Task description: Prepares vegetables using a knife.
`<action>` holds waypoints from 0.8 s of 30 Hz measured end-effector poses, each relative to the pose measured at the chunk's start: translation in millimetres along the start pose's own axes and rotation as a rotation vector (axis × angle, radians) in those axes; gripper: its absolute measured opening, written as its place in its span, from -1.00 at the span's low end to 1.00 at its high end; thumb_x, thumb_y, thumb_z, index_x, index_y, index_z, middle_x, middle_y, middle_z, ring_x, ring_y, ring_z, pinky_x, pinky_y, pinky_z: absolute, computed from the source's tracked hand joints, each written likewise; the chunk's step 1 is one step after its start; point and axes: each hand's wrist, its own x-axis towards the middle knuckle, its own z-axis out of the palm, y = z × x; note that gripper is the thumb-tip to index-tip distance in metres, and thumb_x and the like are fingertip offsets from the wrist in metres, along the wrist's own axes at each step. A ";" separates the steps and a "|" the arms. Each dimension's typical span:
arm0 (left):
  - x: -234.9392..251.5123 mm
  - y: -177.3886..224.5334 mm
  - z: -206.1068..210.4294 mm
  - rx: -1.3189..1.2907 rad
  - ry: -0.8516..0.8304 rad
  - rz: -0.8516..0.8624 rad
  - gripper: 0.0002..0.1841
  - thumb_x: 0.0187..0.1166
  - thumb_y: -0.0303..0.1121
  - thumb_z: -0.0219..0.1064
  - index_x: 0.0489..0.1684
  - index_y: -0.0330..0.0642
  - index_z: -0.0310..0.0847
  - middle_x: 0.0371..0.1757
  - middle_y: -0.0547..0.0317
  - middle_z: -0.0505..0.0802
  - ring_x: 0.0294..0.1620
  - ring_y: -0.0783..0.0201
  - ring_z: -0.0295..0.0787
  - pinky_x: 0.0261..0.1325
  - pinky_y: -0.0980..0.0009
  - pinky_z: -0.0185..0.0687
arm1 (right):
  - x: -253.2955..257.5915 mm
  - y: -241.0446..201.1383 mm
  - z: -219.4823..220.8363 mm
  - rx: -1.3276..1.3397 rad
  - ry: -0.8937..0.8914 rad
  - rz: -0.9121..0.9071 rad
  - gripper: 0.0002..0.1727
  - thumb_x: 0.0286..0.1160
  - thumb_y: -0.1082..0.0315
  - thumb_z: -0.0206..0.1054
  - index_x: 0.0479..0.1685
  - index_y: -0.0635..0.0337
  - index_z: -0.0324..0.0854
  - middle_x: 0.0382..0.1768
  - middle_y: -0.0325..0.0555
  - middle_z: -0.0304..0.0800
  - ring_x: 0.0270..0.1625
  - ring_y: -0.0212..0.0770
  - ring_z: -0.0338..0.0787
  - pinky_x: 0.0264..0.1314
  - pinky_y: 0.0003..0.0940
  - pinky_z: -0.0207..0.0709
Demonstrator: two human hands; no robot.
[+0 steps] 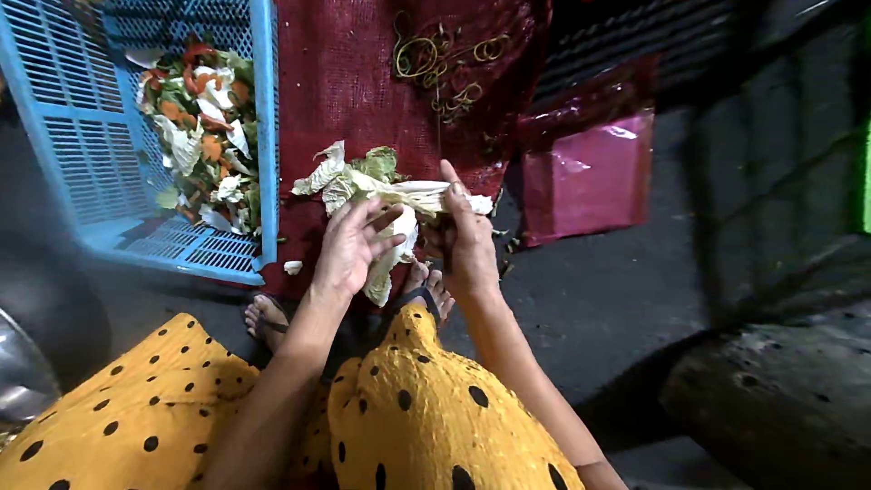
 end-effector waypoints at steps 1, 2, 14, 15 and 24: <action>-2.1 -6.2 -3.2 0.132 0.078 0.060 -0.49 0.73 -0.20 0.20 0.67 0.02 0.29 0.38 0.01 0.70 0.22 0.06 0.75 0.10 0.02 0.76 | -0.5 -1.7 -2.3 -0.012 0.021 -0.006 -0.46 0.89 -0.04 -0.08 0.76 -0.23 0.36 -0.61 -0.39 0.48 -0.77 -0.50 0.24 -0.78 -0.61 0.20; -3.0 -11.4 -7.6 0.275 0.127 0.147 -0.31 0.72 -0.20 0.24 0.84 0.03 0.04 0.62 -0.04 0.51 0.40 -0.01 0.64 0.22 -0.04 0.71 | -1.3 -1.7 -4.7 -0.019 0.034 -0.018 -0.46 0.89 -0.03 -0.07 0.76 -0.21 0.36 -0.59 -0.40 0.50 -0.77 -0.51 0.25 -0.77 -0.62 0.21; 5.7 0.1 2.1 1.090 -0.385 0.766 -0.73 0.76 -0.37 0.21 0.21 -0.30 0.75 -0.02 -0.04 0.88 -0.05 0.14 0.82 0.13 0.13 0.67 | -11.3 6.2 -10.3 -0.111 -0.033 -0.197 -0.34 0.77 0.06 0.20 0.82 0.00 0.25 0.39 -0.35 0.71 -0.22 -0.61 0.71 -0.24 -0.67 0.62; 3.5 0.1 -1.0 1.030 -0.409 0.724 -0.76 0.77 -0.37 0.21 0.16 -0.28 0.73 -0.11 0.02 0.86 -0.21 0.25 0.80 -0.04 0.28 0.74 | -13.1 8.0 -13.6 -0.105 -0.026 -0.191 -0.32 0.75 0.06 0.23 0.83 -0.03 0.23 0.36 -0.36 0.72 -0.26 -0.62 0.68 -0.28 -0.69 0.58; 3.2 -3.7 -2.3 1.077 -0.467 0.766 -0.78 0.75 -0.37 0.23 0.05 -0.26 0.79 -0.14 0.07 0.85 -0.23 0.31 0.77 -0.08 0.35 0.70 | -16.3 10.1 -21.2 0.057 -0.111 -0.054 -0.46 0.83 0.02 0.10 0.76 -0.21 0.36 -0.46 -0.36 0.63 -0.76 -0.54 0.24 -0.80 -0.69 0.16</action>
